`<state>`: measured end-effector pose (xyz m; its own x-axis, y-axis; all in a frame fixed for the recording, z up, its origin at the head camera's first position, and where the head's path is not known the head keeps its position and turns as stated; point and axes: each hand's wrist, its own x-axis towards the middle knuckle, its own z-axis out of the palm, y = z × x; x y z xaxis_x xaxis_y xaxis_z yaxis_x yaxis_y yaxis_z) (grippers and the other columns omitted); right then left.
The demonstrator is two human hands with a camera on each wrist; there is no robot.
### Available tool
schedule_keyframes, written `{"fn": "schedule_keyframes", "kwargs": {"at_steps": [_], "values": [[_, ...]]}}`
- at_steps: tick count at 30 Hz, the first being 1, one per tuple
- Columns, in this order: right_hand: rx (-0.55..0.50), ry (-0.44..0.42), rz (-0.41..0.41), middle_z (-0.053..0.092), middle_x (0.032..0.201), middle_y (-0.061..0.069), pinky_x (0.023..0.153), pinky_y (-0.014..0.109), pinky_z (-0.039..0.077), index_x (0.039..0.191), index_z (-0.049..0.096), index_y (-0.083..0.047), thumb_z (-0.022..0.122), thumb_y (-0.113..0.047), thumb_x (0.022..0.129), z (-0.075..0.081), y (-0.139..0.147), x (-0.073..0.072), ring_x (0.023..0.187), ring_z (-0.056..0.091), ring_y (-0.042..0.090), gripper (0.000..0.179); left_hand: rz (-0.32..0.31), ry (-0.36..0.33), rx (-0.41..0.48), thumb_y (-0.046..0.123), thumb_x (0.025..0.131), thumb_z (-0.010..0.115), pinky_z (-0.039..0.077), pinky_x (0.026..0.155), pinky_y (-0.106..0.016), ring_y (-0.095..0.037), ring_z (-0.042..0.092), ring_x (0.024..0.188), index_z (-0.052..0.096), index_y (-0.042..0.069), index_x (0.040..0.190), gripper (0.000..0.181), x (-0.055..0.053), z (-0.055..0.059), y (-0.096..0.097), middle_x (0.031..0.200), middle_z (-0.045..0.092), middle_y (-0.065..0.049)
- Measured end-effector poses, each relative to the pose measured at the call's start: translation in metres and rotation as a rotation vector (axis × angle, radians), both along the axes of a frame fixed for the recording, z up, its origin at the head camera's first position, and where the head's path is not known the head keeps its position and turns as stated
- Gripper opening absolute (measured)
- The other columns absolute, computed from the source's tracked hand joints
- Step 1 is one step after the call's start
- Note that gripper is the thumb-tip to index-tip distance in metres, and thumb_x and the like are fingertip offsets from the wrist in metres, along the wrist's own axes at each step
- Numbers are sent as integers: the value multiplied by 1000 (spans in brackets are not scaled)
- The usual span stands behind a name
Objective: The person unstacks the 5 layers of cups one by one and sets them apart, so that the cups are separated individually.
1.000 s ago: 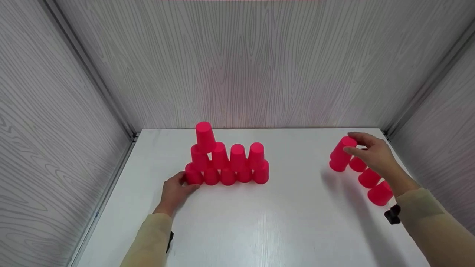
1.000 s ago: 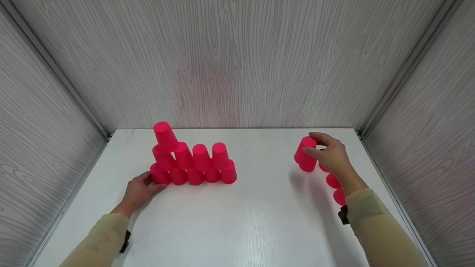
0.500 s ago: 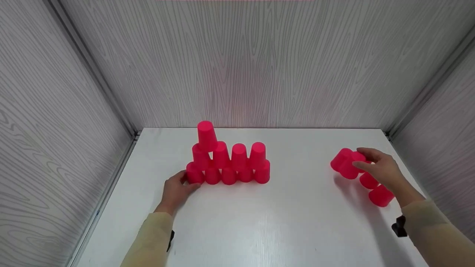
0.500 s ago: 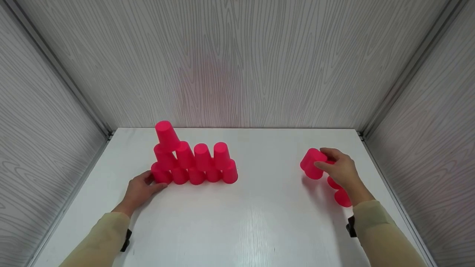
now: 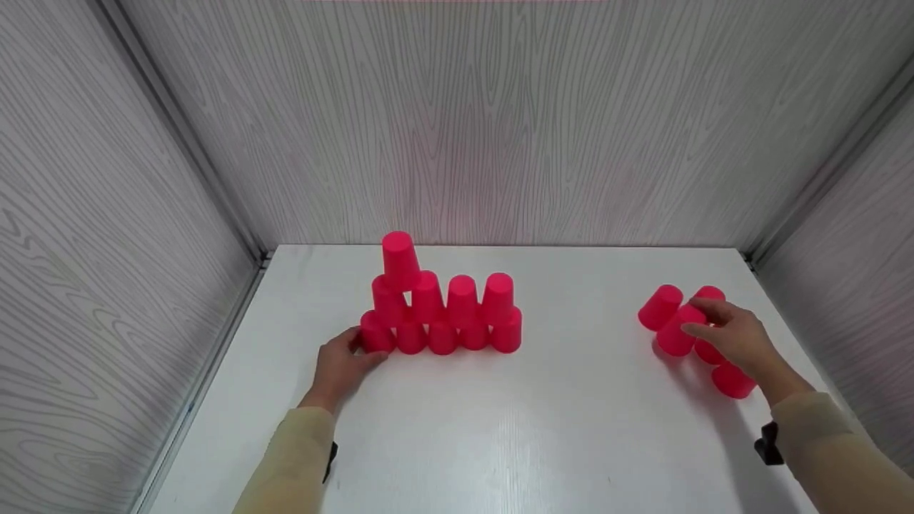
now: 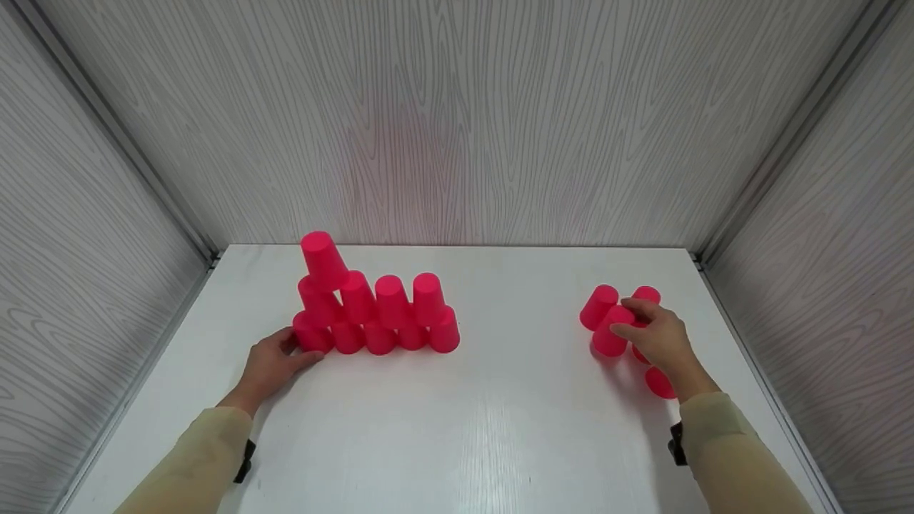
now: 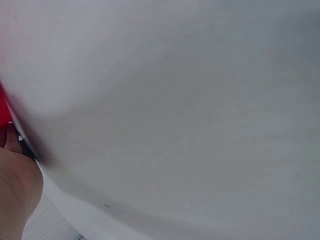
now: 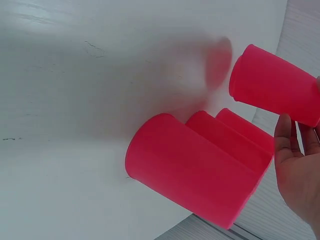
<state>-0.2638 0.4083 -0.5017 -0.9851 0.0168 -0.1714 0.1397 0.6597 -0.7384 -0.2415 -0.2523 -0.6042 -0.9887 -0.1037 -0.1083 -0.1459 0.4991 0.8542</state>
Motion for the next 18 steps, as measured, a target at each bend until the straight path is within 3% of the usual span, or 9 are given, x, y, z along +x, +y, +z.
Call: {"fn": "schedule_keyframes", "kwargs": {"at_steps": [18], "values": [[-10,-49,0,41,156,28,99,57,58,165,35,-9,74,-40,100,-11,0,-4,140,40,52,82,17,1,-9,31,86,92,55,106,-44,-31,56,137,52,13,155,82,0,2,3,147,61,-7]]}}
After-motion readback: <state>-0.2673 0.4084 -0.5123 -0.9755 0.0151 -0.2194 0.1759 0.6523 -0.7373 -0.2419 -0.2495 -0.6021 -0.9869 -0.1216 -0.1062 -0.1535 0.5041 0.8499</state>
